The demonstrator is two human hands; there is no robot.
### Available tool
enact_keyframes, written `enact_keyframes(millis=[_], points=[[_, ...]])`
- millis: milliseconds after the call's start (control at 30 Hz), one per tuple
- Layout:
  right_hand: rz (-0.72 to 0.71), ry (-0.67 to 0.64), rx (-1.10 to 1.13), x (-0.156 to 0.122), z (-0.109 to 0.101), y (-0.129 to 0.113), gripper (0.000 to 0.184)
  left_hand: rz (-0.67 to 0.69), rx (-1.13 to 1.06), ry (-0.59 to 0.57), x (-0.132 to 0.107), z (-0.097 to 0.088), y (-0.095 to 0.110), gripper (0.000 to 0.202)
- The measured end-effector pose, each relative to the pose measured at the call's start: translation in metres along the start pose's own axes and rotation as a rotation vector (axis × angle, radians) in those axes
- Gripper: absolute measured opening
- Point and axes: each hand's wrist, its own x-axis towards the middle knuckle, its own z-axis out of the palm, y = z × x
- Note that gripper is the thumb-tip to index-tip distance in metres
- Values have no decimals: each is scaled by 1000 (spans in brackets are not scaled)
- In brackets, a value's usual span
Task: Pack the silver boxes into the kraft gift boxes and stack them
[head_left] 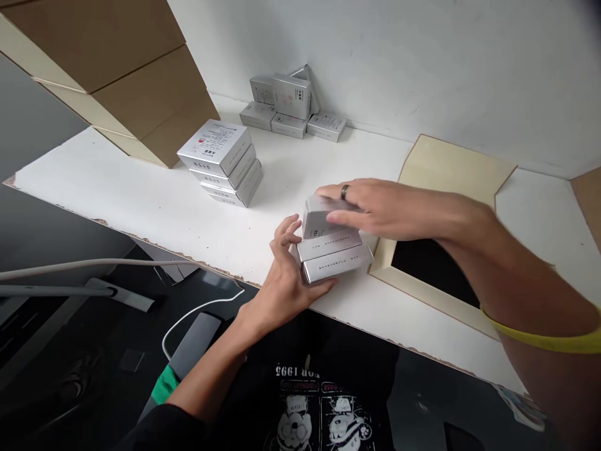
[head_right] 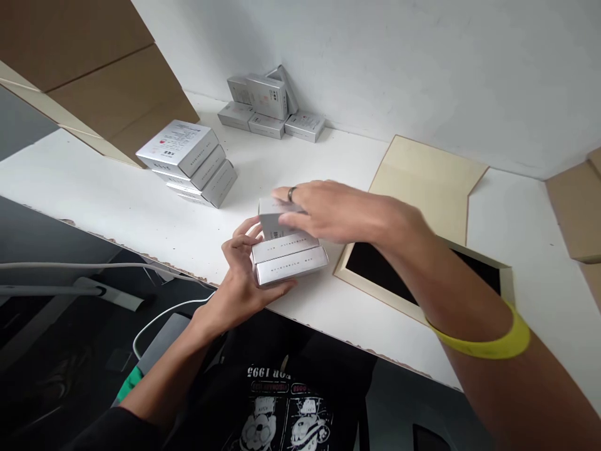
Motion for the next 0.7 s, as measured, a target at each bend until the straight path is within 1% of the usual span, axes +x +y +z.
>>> enact_keyframes(millis=[67, 133, 200, 267, 300, 333, 400, 433, 500, 567, 600, 700], points=[[-71, -59, 32, 5, 9, -1, 45, 36, -1, 7, 0, 0, 1, 66], [-67, -87, 115, 5, 18, 1, 58, 70, 8, 26, 0, 0, 1, 68], [-19, -15, 196, 0, 21, 5, 69, 75, 41, 28, 0, -1, 2, 78], [39, 105, 218, -8, 16, 9, 76, 23, 72, -2, 1, -3, 3, 93], [62, 157, 206, -12, 10, 11, 76, -14, 85, -28, 2, -4, 4, 96], [81, 190, 184, -13, 3, 15, 73, -45, 94, -59, 3, -6, 4, 99], [146, 192, 122, -10, -14, 25, 66, -61, 113, -117, 6, -8, 6, 100], [197, 183, 77, -3, -23, 33, 64, -51, 126, -139, 7, -9, 7, 101], [323, 181, -48, 21, -41, 53, 66, -23, 138, -152, 8, -9, 6, 107], [435, 204, -174, 56, -57, 76, 72, -27, 129, -142, 6, -7, 5, 116], [468, 223, -223, 76, -63, 87, 75, -32, 118, -132, 4, -5, 4, 119], [516, 289, -280, 132, -72, 112, 87, -36, 60, -102, -4, 2, 1, 120]])
